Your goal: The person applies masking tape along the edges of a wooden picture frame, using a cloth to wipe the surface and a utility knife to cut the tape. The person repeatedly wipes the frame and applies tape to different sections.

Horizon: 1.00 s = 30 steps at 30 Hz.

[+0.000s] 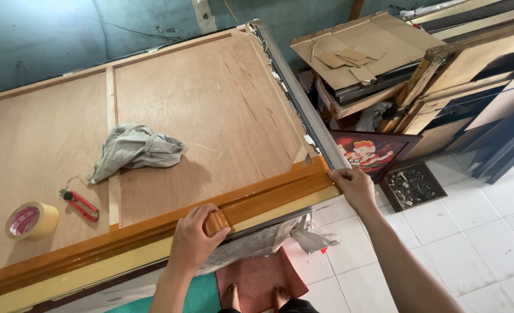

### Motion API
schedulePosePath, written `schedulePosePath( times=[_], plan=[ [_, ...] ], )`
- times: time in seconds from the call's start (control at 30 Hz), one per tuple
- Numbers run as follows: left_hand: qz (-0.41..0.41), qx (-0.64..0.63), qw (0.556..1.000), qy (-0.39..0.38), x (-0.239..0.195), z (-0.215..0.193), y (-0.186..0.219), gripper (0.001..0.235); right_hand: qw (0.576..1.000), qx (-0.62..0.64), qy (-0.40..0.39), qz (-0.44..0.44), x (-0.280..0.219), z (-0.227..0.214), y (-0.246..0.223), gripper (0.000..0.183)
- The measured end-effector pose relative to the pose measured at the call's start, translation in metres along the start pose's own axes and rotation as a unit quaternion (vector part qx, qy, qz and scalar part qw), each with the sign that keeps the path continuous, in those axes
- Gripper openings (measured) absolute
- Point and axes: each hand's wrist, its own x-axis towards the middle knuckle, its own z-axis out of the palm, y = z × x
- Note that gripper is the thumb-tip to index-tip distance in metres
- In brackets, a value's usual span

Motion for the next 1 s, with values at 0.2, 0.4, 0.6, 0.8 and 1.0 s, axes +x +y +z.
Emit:
schedulePosePath(
  times=[0.2, 0.4, 0.6, 0.8, 1.0],
  plan=[
    [0.011, 0.007, 1.0, 0.011, 0.001, 0.001, -0.001, 0.045, 1.0, 0.003, 0.003, -0.001, 0.003, 0.002, 0.002, 0.031],
    [0.016, 0.002, 1.0, 0.008, 0.002, 0.0, -0.002, 0.044, 0.999, -0.016, -0.01, 0.033, -0.004, -0.007, -0.011, 0.036],
    [0.014, 0.006, 1.0, 0.005, 0.003, -0.003, 0.001, 0.044, 0.999, -0.026, -0.022, 0.039, 0.0, -0.01, -0.015, 0.033],
    [0.002, 0.012, 1.0, -0.008, 0.004, 0.0, -0.001, 0.046, 0.995, -0.032, -0.073, 0.059, 0.002, -0.021, -0.023, 0.038],
    [0.023, 0.001, 1.0, 0.0, 0.005, 0.0, -0.004, 0.044, 0.993, -0.026, -0.088, 0.071, 0.013, -0.019, -0.02, 0.051]
  ],
)
